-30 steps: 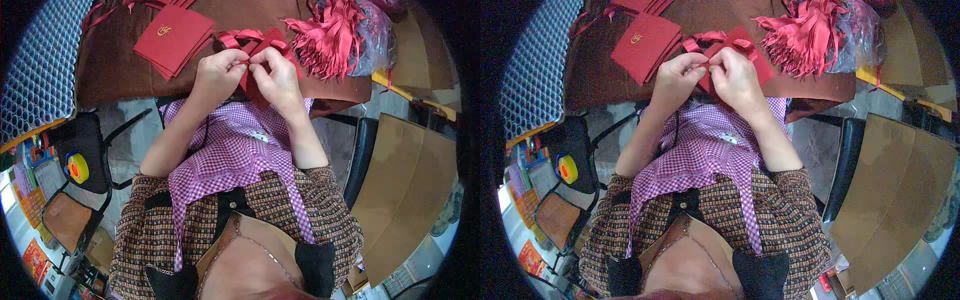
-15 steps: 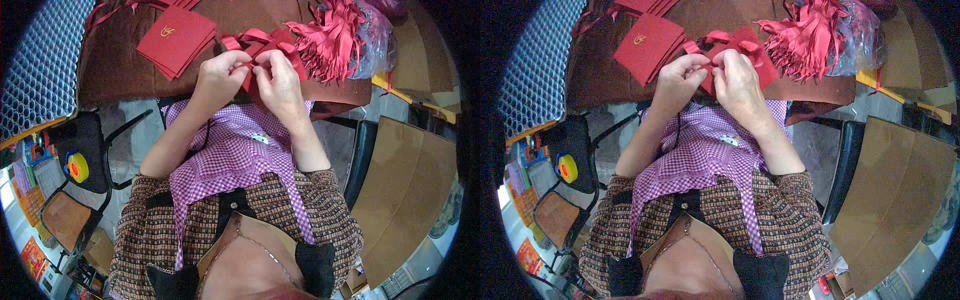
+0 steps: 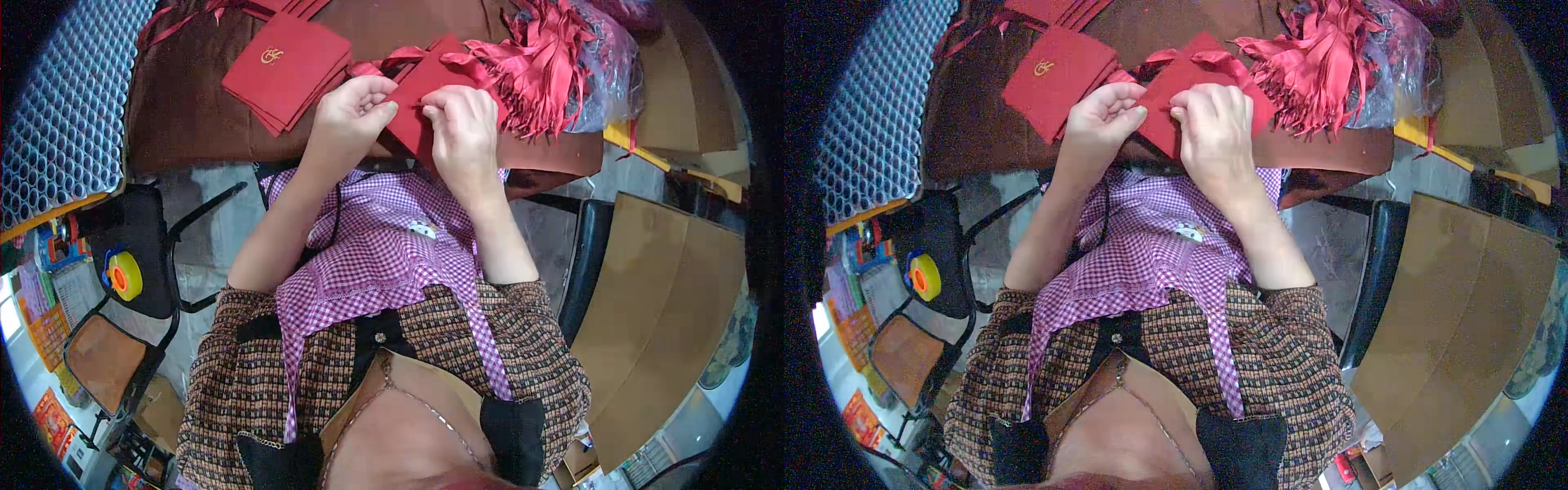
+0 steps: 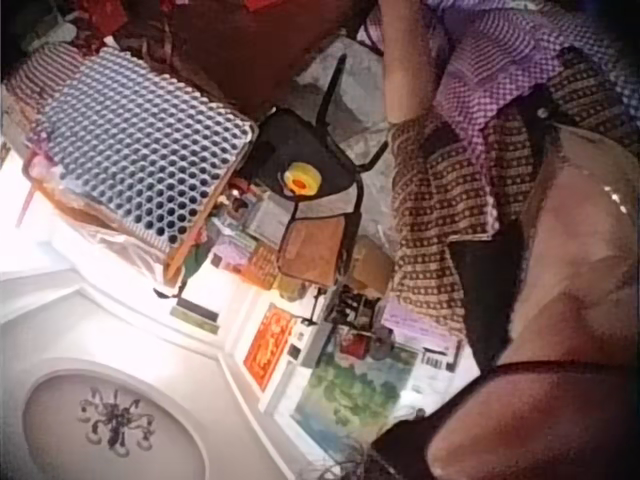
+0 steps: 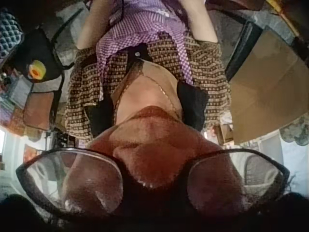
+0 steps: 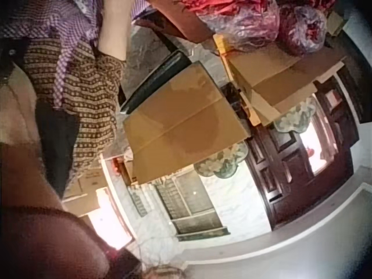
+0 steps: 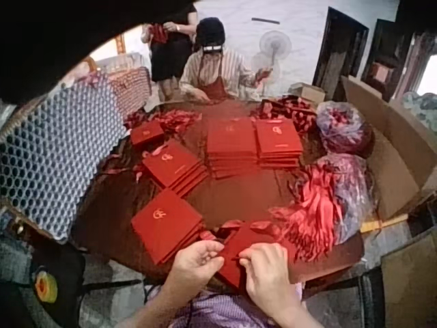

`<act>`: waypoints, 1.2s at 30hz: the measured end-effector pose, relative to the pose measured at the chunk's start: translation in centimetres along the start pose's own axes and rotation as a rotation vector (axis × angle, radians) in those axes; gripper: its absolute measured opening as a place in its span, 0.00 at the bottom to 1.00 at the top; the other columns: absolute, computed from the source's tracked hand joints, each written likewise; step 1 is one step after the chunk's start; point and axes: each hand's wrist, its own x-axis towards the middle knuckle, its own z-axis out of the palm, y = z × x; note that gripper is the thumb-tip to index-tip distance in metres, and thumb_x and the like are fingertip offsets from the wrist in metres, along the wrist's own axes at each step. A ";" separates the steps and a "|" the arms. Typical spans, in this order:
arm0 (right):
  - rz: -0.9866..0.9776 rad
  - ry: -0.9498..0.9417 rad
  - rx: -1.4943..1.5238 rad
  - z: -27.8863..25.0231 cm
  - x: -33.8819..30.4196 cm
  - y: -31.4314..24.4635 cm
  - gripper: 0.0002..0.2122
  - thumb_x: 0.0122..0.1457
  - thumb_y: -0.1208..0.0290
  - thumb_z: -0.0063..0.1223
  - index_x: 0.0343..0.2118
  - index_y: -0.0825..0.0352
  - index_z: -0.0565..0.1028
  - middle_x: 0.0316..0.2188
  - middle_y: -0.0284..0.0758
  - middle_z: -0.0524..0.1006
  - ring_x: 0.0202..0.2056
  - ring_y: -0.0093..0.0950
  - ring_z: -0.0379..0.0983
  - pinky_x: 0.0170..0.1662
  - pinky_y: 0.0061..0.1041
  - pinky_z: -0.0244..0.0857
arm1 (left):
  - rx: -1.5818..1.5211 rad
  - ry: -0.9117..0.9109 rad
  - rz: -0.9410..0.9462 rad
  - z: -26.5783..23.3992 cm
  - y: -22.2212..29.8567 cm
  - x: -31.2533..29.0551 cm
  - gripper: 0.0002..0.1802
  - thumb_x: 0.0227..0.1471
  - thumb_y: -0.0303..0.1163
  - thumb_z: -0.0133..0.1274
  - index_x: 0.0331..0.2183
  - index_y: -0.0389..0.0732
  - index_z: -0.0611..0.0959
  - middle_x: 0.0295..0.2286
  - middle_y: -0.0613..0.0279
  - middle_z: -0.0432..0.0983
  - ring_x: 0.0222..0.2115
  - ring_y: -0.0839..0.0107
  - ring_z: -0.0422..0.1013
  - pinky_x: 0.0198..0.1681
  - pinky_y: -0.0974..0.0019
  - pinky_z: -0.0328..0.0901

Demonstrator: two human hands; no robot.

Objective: The recorder is manually tying decorative red ribbons onto small red gift boxes or envelopes.

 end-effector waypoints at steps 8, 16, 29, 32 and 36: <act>0.001 -0.026 0.081 0.7 0.0 0.4 0.05 0.47 0.77 0.55 0.28 0.64 0.73 0.28 0.33 0.73 0.33 0.32 0.67 0.39 0.29 0.56 | 0.093 0.013 0.013 -0.2 0.0 0.1 0.11 0.47 0.19 0.51 0.36 0.30 0.77 0.27 0.66 0.74 0.27 0.83 0.69 0.31 0.78 0.66; 0.045 -0.032 0.131 0.9 0.4 0.4 0.03 0.46 0.77 0.55 0.25 0.65 0.74 0.24 0.33 0.74 0.30 0.30 0.68 0.40 0.28 0.56 | 0.235 0.047 0.125 0.0 -0.9 0.2 0.11 0.46 0.21 0.52 0.36 0.30 0.78 0.26 0.64 0.75 0.26 0.82 0.70 0.30 0.76 0.66; 0.239 -0.129 0.269 1.2 0.9 -0.1 0.04 0.47 0.76 0.54 0.26 0.69 0.73 0.25 0.38 0.75 0.29 0.32 0.71 0.35 0.28 0.64 | 0.528 0.085 0.206 0.5 -0.4 -0.4 0.10 0.46 0.22 0.54 0.34 0.33 0.80 0.26 0.65 0.76 0.27 0.82 0.70 0.30 0.76 0.66; 0.390 -0.141 0.310 1.5 0.7 -0.2 0.04 0.47 0.78 0.53 0.27 0.70 0.72 0.24 0.36 0.75 0.26 0.25 0.70 0.32 0.23 0.64 | 0.561 0.101 0.288 0.5 -1.1 -0.3 0.09 0.45 0.22 0.54 0.33 0.33 0.80 0.26 0.61 0.77 0.26 0.80 0.72 0.29 0.74 0.67; 0.529 -0.161 0.528 1.4 0.7 0.2 0.05 0.47 0.81 0.53 0.26 0.69 0.69 0.22 0.29 0.72 0.25 0.17 0.67 0.29 0.18 0.62 | 0.693 0.097 0.362 0.9 -0.1 -0.8 0.09 0.44 0.21 0.54 0.33 0.35 0.80 0.27 0.56 0.77 0.27 0.73 0.74 0.30 0.71 0.68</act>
